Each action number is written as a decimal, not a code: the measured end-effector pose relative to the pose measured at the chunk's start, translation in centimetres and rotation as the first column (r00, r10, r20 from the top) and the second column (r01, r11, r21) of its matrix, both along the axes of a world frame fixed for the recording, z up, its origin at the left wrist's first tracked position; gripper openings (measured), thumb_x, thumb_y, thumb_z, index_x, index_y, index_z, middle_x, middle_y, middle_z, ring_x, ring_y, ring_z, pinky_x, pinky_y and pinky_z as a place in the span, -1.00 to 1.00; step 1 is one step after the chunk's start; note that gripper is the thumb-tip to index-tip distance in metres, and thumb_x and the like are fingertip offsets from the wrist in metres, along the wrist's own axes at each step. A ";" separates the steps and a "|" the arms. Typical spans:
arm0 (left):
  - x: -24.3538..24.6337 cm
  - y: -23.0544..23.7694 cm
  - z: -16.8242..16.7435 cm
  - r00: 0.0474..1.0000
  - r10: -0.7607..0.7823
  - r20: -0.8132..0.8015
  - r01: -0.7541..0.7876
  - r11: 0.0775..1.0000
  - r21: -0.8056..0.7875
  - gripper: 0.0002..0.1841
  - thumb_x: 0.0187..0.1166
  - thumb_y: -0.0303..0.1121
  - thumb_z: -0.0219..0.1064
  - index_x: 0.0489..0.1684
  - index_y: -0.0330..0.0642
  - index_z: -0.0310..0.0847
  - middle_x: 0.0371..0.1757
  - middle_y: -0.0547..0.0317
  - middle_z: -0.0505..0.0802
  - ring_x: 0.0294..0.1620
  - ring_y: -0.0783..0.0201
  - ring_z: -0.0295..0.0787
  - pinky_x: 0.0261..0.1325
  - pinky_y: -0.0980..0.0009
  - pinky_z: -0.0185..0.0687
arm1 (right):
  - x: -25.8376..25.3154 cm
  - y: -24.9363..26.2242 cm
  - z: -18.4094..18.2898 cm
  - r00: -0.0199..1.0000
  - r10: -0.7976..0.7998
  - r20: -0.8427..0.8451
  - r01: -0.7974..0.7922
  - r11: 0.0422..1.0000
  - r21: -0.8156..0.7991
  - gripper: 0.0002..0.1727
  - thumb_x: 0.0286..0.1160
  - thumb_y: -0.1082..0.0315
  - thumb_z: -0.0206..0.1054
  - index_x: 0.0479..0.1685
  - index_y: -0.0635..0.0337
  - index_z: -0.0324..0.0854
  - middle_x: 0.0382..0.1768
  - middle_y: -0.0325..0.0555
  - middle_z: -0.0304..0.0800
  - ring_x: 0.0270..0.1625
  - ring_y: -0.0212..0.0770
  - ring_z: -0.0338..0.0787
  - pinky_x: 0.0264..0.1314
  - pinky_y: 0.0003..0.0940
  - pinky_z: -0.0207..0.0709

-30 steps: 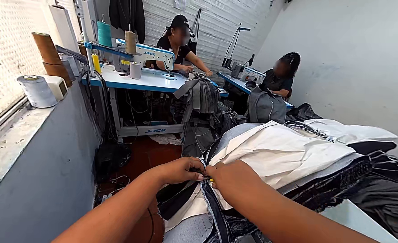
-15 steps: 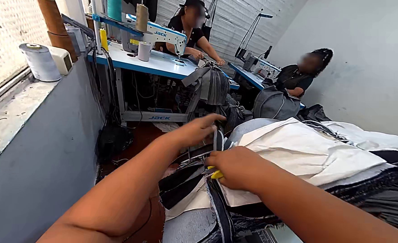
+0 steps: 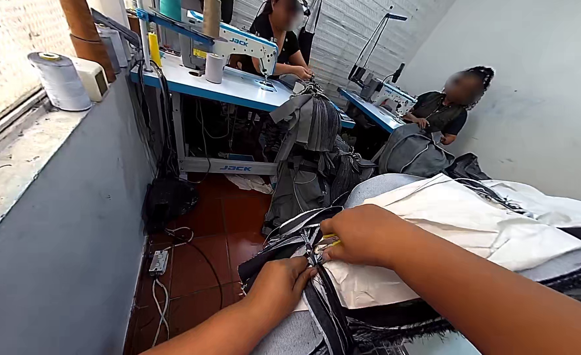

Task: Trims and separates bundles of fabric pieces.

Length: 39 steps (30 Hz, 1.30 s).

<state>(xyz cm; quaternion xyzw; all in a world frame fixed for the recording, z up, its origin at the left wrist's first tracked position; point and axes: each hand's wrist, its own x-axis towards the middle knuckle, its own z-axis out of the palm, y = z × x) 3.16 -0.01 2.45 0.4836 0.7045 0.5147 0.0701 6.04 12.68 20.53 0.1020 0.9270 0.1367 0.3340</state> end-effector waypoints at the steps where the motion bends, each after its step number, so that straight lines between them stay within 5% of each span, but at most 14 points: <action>1: 0.1 0.2 -0.6 0.998 0.033 -0.047 -0.030 0.998 0.058 -0.59 0.76 -0.25 0.15 -0.48 -0.37 0.62 -0.58 -0.04 0.69 -0.50 0.09 0.68 -0.34 0.19 0.60 | 0.0 0.2 -0.2 0.999 0.039 -0.014 -0.039 0.999 -0.010 -0.50 0.68 -0.11 0.26 0.23 0.13 0.71 0.02 0.06 0.82 0.17 0.10 0.77 0.18 0.16 0.51; 12: 0.0 1.1 -2.6 0.962 0.168 -0.217 -0.106 0.958 0.268 -0.63 0.71 -0.28 0.18 -0.57 -0.26 0.58 -0.68 0.09 0.62 -0.64 0.23 0.61 -0.51 0.39 0.53 | 0.2 -0.1 -0.9 0.996 0.090 -0.025 -0.091 0.995 -0.048 -0.51 0.70 -0.10 0.24 0.15 0.15 0.72 -0.07 0.05 0.82 0.08 0.06 0.77 0.11 0.07 0.50; 25: 0.1 0.8 -2.5 0.929 0.241 -0.280 -0.153 0.941 0.300 -0.70 0.63 -0.32 0.21 -0.53 -0.25 0.65 -0.65 0.09 0.72 -0.60 0.24 0.72 -0.46 0.41 0.63 | -1.3 -0.2 -1.1 0.992 0.125 0.032 -0.120 0.986 -0.113 -0.55 0.65 -0.05 0.33 0.07 0.20 0.72 -0.10 0.07 0.79 0.07 0.06 0.75 0.13 0.09 0.49; 28: 0.2 0.6 -2.4 0.959 0.220 -0.180 -0.163 0.945 0.284 -0.69 0.62 -0.31 0.24 -0.55 -0.27 0.67 -0.63 0.08 0.72 -0.57 0.27 0.71 -0.40 0.45 0.62 | -1.5 0.0 -1.4 0.998 0.031 0.052 -0.021 0.981 -0.195 -0.51 0.64 -0.06 0.34 0.08 0.26 0.71 -0.10 0.12 0.77 0.07 0.07 0.73 0.16 0.11 0.49; 31: -0.3 -0.5 -1.6 0.983 -0.043 0.176 0.009 0.982 0.190 -0.67 0.69 -0.28 0.25 -0.41 -0.34 0.75 -0.49 0.12 0.76 -0.43 0.44 0.64 -0.25 0.55 0.54 | -1.1 -0.5 -1.5 0.983 -0.181 0.041 0.186 0.959 -0.216 -0.43 0.64 -0.13 0.31 0.04 0.30 0.70 -0.08 0.17 0.74 0.07 0.10 0.70 0.15 0.15 0.47; 33: -1.3 -1.8 -0.7 0.820 -0.283 0.498 0.234 0.959 0.160 -0.73 0.74 -0.34 0.13 -0.14 -0.30 0.75 -0.33 0.35 0.73 -0.36 0.64 0.59 -0.18 0.65 0.54 | -0.8 -1.1 -1.8 0.958 -0.285 0.000 0.281 0.945 -0.165 -0.36 0.63 -0.25 0.24 -0.01 0.26 0.71 -0.08 0.16 0.75 0.09 0.13 0.72 0.13 0.18 0.48; 35: -2.0 -2.6 -0.3 0.515 -0.405 0.755 0.353 0.903 0.243 -0.67 0.68 -0.40 -0.06 0.09 -0.17 0.67 -0.35 0.52 0.75 -0.42 0.64 0.64 -0.25 0.62 0.62 | -0.4 -1.4 -2.0 0.955 -0.296 -0.027 0.289 0.946 -0.147 -0.35 0.62 -0.28 0.22 -0.02 0.22 0.71 -0.08 0.14 0.75 0.10 0.12 0.73 0.12 0.17 0.48; 37: -2.8 -3.0 0.0 0.283 -0.420 0.863 0.397 0.870 0.293 -0.62 0.74 -0.39 -0.22 0.10 -0.09 0.61 -0.44 0.47 0.79 -0.55 0.58 0.65 -0.39 0.61 0.63 | 0.3 -1.2 -2.3 0.970 -0.235 -0.063 0.221 0.959 -0.177 -0.37 0.64 -0.28 0.20 -0.05 0.21 0.70 -0.15 0.10 0.74 0.03 0.09 0.72 0.08 0.13 0.46; 39: -3.5 -2.8 0.4 0.186 -0.385 0.904 0.460 0.847 0.266 -0.62 0.86 -0.30 -0.30 -0.01 -0.02 0.54 -0.56 0.44 0.71 -0.71 0.60 0.52 -0.59 0.69 0.48 | 1.2 -0.6 -2.5 0.984 -0.139 -0.110 0.112 0.969 -0.220 -0.38 0.67 -0.26 0.18 -0.07 0.22 0.67 -0.20 0.10 0.72 -0.02 0.09 0.72 0.05 0.11 0.46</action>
